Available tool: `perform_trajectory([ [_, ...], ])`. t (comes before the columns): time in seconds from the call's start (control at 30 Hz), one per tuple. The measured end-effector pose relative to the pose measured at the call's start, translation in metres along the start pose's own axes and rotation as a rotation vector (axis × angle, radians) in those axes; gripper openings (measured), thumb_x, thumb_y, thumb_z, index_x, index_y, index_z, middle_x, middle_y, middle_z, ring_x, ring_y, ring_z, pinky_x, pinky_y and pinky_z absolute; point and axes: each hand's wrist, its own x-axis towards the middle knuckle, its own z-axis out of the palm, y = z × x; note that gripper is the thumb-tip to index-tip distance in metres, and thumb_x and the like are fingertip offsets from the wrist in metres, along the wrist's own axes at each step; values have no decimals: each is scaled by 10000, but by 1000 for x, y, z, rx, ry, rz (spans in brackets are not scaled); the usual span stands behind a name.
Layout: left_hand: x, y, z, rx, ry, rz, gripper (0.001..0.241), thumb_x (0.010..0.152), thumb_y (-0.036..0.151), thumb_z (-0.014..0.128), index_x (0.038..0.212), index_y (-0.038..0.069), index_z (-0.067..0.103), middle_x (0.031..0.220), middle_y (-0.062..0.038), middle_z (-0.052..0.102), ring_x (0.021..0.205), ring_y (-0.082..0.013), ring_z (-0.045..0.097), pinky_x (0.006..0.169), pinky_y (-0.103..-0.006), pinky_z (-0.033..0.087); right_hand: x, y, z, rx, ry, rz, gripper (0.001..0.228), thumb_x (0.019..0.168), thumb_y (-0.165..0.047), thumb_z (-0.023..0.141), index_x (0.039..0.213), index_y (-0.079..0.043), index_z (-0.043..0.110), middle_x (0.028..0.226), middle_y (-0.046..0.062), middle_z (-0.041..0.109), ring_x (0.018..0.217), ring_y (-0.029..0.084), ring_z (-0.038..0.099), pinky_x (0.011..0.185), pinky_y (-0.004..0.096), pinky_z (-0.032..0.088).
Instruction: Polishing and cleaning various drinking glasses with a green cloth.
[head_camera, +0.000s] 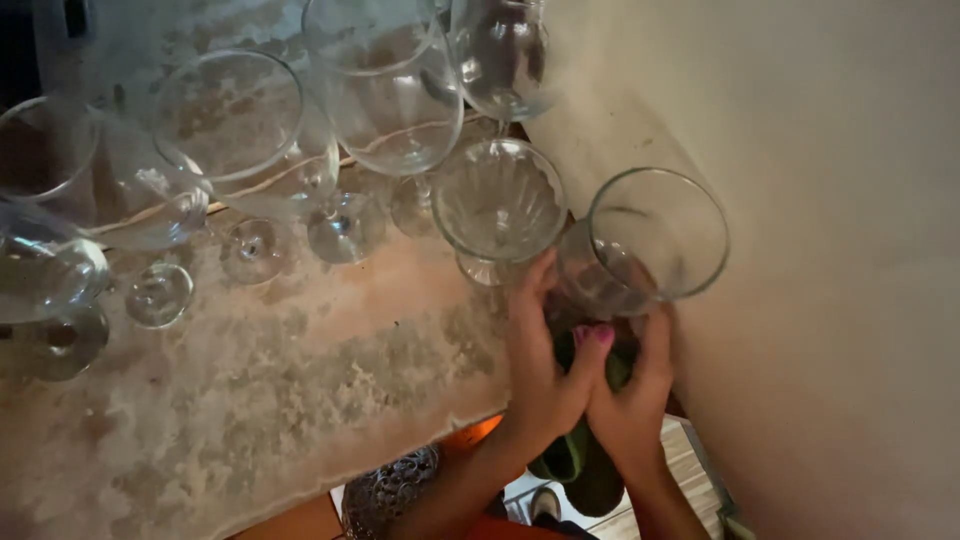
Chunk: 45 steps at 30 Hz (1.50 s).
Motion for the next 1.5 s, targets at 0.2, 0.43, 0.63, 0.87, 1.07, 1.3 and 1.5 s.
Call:
perform_trajectory([
  [0.2, 5, 12, -5, 170, -43, 114, 690, 950, 233, 754, 1518, 17, 426, 1404, -199, 501, 1268, -337, 529, 1168, -433, 430, 0, -5, 0, -50, 18, -15, 670, 948, 9, 650, 1562, 12, 381, 1432, 144, 537, 1265, 208, 574, 1067, 321, 482],
  [0.43, 4, 3, -4, 311, -26, 91, 838, 875, 284, 773, 1567, 7, 392, 1458, -219, 491, 1373, -398, 476, 1196, -478, 383, 2, -2, 1, 60, 6, -29, 642, 968, 10, 627, 1554, 27, 367, 1446, 140, 542, 1309, 200, 556, 1097, 314, 468],
  [0.63, 2, -13, 1, 222, -39, 112, 854, 895, 286, 777, 1585, -7, 367, 1418, -204, 501, 1336, -351, 506, 1216, -459, 397, 3, -2, -3, -242, 69, -132, 625, 921, 5, 670, 1516, 6, 477, 1349, 148, 605, 1223, 197, 617, 1047, 317, 502],
  [0.87, -14, -14, -5, -129, -114, 31, 875, 951, 184, 758, 1623, -27, 240, 1517, -163, 467, 1371, -238, 493, 1235, -385, 412, -14, 1, -6, -147, 19, -78, 630, 942, -41, 709, 1521, 5, 464, 1338, 134, 652, 1149, 178, 646, 988, 312, 533],
  [1.07, -41, 5, -9, -146, -80, 2, 907, 914, 165, 827, 1579, -35, 242, 1420, -131, 524, 1320, -214, 568, 1159, -353, 477, -38, -23, -17, -238, -27, -214, 596, 928, -50, 744, 1473, 15, 513, 1346, 153, 651, 1191, 206, 642, 1029, 351, 520],
  [1.3, -98, 60, -33, -261, -55, 24, 881, 865, 56, 892, 1542, 48, 327, 1284, -87, 589, 1130, -153, 648, 1004, -307, 555, -87, -9, -75, -164, -213, -247, 305, 905, -103, 753, 1159, -17, 607, 1060, 48, 620, 919, 148, 600, 865, 268, 504],
  [1.5, -192, 63, -51, -181, -14, -21, 898, 761, 71, 939, 1480, 46, 402, 1261, -81, 612, 1090, -134, 634, 962, -298, 571, -135, -24, -108, 142, -68, -204, 430, 740, -12, 520, 1155, -71, 612, 1040, -8, 570, 986, 98, 489, 944, 237, 448],
])
